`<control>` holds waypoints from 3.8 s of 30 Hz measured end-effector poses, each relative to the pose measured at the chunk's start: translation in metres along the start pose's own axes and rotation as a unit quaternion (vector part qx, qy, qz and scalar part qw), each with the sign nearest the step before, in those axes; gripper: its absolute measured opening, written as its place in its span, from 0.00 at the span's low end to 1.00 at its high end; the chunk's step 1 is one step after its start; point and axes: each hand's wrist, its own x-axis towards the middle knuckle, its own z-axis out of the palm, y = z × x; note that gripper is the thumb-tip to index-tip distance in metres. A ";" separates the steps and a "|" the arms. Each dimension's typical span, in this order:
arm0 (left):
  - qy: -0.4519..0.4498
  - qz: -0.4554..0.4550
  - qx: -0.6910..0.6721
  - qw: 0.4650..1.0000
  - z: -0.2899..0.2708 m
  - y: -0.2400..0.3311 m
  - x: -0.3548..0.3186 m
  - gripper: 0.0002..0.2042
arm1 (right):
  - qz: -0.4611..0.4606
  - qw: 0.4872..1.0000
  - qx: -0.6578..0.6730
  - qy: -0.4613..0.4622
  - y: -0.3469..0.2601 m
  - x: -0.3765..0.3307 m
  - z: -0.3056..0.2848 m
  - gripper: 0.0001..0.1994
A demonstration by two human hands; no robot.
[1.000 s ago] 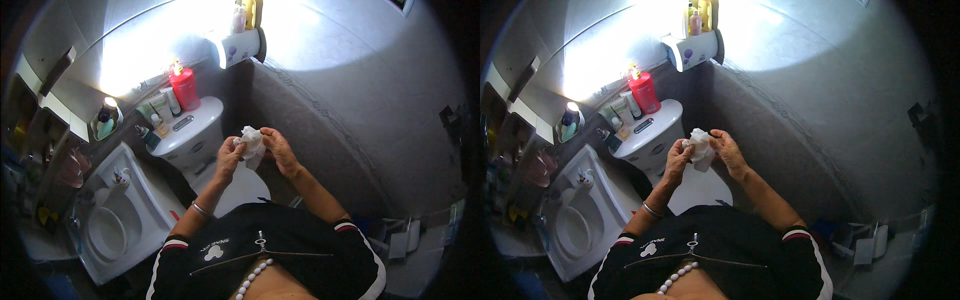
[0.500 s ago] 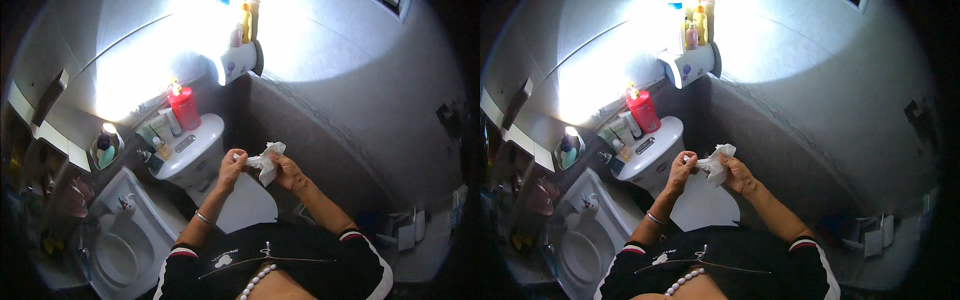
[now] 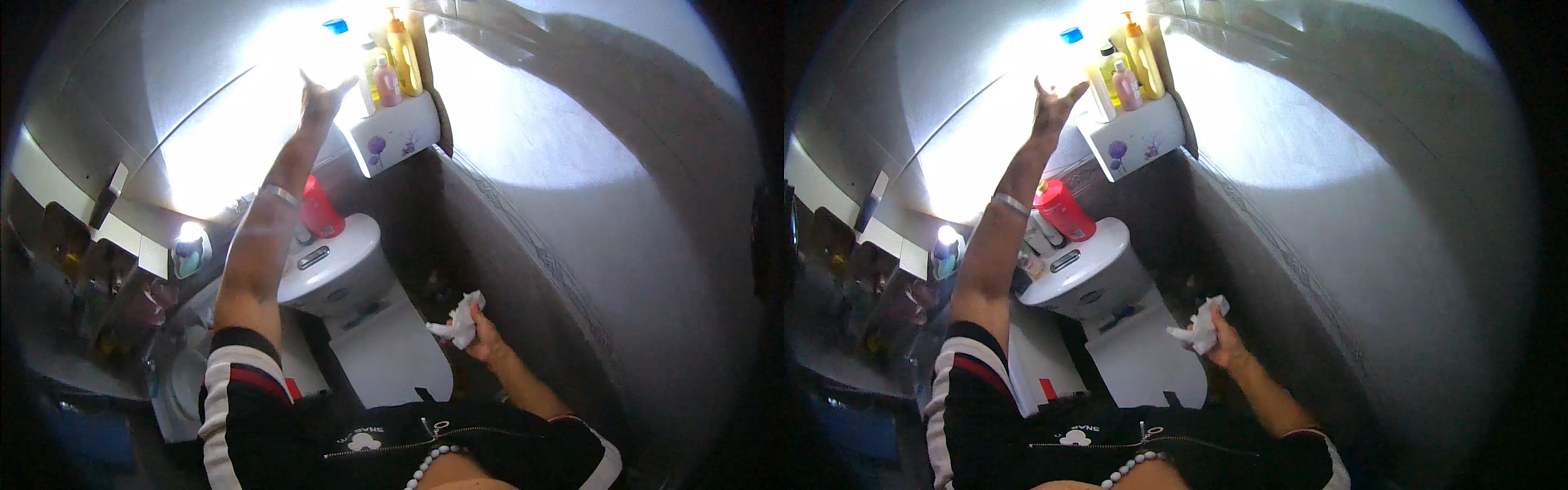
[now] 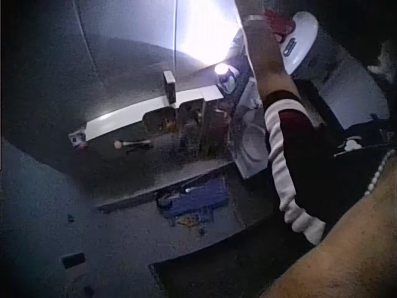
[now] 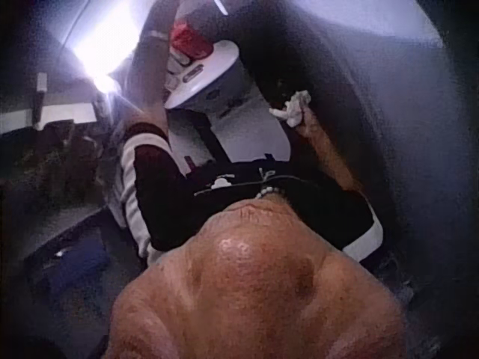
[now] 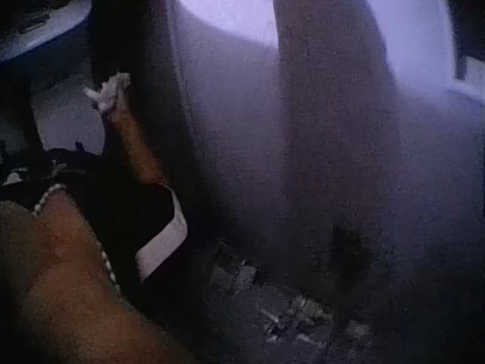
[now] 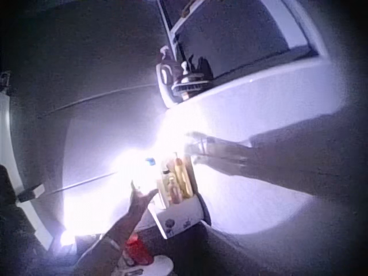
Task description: The person cleans a bathroom sink and surrounding surfaces using a white cloth. They wipe the sink basin, faucet, and toilet tank, then move to a wall-mounted shelf to wipe and rearrange several bottles. The person also wrings out the cloth in a white basin of water.
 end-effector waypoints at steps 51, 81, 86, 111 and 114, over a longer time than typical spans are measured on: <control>0.206 -0.089 -0.401 0.888 -0.108 0.052 -0.214 0.27 | 0.006 1.000 -0.030 0.009 0.041 0.013 0.123 0.23; -0.012 -0.121 -0.342 0.932 -0.072 0.022 -0.291 0.24 | 0.052 0.942 -0.331 -0.018 0.015 -0.033 0.180 0.26; 0.042 -0.244 -0.485 0.839 -0.074 0.015 -0.291 0.25 | -0.378 0.829 -0.397 -0.110 -0.023 -0.071 0.217 0.22; 0.267 -0.255 -0.291 0.883 -0.106 -0.108 -0.332 0.28 | -0.100 0.912 -0.368 0.153 0.019 -0.034 -0.033 0.14; 0.269 -0.252 -0.278 0.887 -0.086 -0.124 -0.322 0.28 | -0.043 0.922 -0.347 0.166 0.026 -0.025 -0.049 0.15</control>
